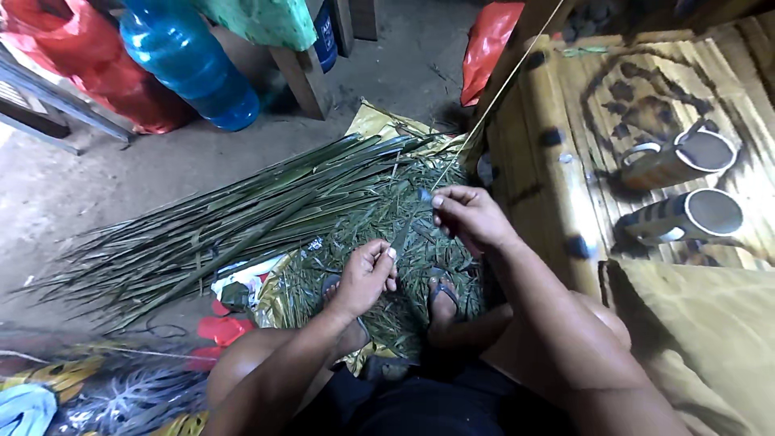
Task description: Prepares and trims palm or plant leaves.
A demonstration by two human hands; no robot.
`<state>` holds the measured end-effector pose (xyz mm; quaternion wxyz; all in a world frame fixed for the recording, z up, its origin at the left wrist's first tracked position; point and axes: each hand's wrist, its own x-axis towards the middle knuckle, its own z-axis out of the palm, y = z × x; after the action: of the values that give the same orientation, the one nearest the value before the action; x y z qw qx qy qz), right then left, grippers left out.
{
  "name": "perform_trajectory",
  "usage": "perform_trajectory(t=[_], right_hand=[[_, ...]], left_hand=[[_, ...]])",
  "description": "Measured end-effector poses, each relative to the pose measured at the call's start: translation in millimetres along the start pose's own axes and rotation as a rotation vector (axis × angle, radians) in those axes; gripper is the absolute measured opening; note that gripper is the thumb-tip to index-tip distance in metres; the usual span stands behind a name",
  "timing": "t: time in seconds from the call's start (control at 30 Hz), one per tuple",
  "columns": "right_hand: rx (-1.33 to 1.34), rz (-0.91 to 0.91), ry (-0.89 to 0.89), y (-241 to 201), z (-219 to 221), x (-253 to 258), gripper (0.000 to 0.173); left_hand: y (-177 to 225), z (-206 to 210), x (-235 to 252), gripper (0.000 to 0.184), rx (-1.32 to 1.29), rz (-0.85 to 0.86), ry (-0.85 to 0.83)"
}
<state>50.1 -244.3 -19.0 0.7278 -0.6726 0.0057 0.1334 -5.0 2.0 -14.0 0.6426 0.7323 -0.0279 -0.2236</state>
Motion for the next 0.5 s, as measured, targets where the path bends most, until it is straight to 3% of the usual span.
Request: perform_trajectory(t=[0.1,0.3,0.5], right_hand=[[0.037,0.018,0.165,-8,-15,4,0.021],[0.111,0.094,-0.08,3,20,-6,0.024],[0.152,0.035,0.089,-5,0,3,0.024]], left_hand=[[-2,2,-3,0.017,0.007,0.024,0.008],[-4,3,2,0.017,-0.018,0.057,0.047],[-3,1,0,0.024,-0.154,-0.068,-0.085]])
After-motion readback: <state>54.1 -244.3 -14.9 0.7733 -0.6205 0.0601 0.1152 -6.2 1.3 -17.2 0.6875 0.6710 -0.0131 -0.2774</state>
